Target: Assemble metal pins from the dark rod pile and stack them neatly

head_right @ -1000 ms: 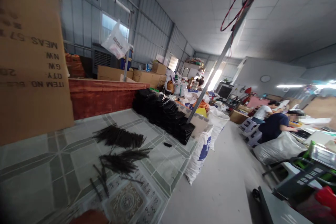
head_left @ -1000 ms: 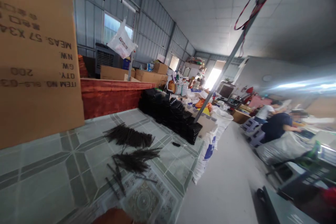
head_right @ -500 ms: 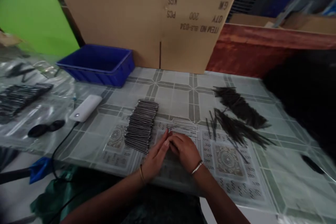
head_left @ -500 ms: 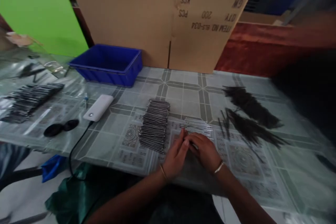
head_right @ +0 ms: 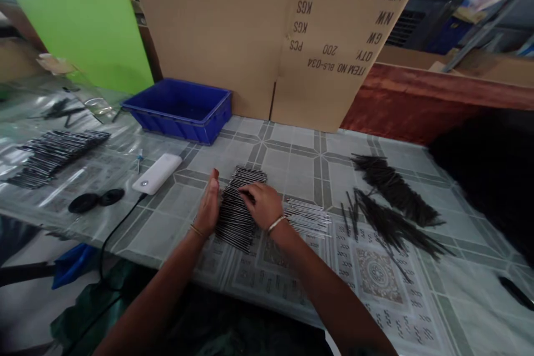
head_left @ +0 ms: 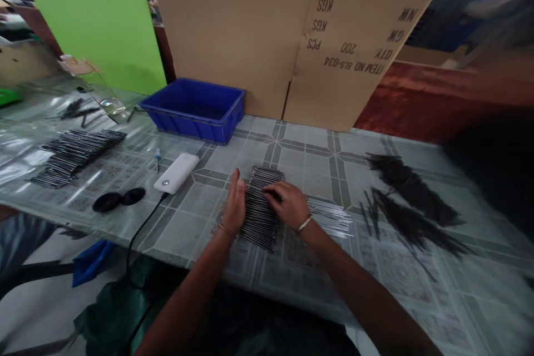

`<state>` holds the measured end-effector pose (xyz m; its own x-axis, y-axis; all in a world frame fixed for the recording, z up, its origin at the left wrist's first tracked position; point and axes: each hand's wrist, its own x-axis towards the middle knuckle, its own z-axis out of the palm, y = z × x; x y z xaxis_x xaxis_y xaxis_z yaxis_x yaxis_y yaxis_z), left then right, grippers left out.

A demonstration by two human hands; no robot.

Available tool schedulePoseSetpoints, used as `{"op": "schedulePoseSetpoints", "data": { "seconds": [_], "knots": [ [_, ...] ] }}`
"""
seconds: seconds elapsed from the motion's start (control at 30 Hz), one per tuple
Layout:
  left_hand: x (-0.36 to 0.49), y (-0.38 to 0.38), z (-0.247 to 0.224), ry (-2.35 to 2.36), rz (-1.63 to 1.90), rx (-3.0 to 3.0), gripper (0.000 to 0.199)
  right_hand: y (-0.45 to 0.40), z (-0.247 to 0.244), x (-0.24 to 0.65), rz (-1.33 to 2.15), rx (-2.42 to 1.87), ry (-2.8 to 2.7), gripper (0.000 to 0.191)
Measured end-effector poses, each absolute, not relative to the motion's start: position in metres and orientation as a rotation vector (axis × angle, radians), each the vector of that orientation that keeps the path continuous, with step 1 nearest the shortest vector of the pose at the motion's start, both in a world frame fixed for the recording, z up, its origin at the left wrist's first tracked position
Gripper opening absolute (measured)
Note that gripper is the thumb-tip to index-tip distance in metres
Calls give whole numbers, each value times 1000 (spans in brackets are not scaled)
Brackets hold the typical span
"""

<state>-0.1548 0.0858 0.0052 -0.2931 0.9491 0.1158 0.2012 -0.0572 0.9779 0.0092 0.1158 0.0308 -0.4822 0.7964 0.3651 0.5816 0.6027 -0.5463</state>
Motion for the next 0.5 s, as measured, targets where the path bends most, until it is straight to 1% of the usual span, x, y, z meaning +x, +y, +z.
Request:
{"op": "schedulePoseSetpoints", "data": {
  "seconds": [0.1,0.17,0.23,0.3,0.4,0.5],
  "knots": [
    [-167,99,-3,1472,1271,1170,72,124,24,-19,420,-1178,-2346,18],
    [-166,99,-8,1446,1248,1167,69,122,18,-23,361,-1230,-2361,21],
    [-163,95,-10,1454,1261,1191,67,116,10,-17,325,-1229,-2263,32],
    [-159,93,-12,1463,1292,1215,66,110,-3,-6,337,-1242,-2039,47],
    [-156,93,-16,1467,1336,1229,67,103,-28,-1,513,-1295,-1748,61],
    [-154,94,-19,1466,1361,1224,69,99,-48,-12,710,-1326,-1713,66]
  ]
}}
